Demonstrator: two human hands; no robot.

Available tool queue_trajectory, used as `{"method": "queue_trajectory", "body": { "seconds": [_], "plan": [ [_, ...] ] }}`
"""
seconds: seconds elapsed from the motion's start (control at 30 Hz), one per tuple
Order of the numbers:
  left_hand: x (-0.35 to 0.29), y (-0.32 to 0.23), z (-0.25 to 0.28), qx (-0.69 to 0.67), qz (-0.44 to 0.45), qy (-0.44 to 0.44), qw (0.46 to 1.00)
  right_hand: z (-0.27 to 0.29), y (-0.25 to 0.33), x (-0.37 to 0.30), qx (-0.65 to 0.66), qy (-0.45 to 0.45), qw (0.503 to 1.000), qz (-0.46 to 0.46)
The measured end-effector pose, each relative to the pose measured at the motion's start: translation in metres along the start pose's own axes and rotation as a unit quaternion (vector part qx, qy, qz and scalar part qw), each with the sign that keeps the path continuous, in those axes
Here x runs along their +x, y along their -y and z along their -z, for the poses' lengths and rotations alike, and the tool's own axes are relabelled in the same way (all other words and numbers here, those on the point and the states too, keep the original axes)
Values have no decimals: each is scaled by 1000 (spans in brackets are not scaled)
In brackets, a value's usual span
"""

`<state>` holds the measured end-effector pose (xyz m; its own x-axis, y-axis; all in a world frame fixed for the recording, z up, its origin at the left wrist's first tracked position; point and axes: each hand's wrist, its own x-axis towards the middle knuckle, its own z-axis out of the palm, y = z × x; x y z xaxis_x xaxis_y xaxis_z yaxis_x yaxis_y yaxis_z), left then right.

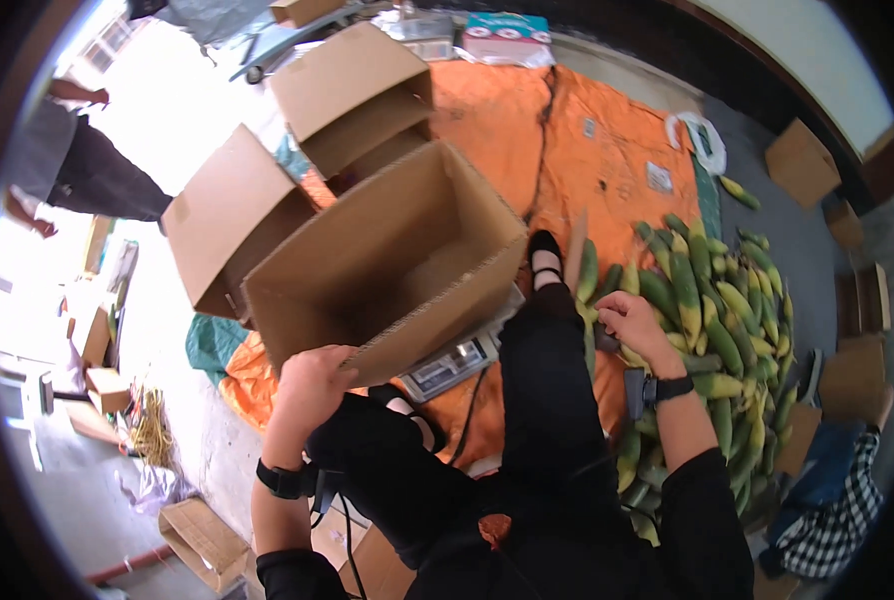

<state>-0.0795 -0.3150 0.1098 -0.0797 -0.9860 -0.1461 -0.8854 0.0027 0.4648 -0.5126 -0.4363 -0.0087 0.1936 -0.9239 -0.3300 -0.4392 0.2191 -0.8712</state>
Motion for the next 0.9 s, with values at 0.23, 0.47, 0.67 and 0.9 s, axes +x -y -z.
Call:
{"method": "queue_trajectory", "body": {
  "seconds": [0.23,0.47,0.67,0.9],
  "plan": [
    [21,-8,-8,-44,-2,2,999,113,-101,-32,-130,-123,981,-69],
    [32,-19,-9,-23,-13,16,1000,212,-127,-73,-275,-141,936,-170],
    [34,-21,-12,38,-6,-43,998,186,-199,-72,-483,-145,854,-126],
    [23,-38,-25,111,-5,-153,982,48,-232,-63,-571,-22,810,-133]
  ]
}}
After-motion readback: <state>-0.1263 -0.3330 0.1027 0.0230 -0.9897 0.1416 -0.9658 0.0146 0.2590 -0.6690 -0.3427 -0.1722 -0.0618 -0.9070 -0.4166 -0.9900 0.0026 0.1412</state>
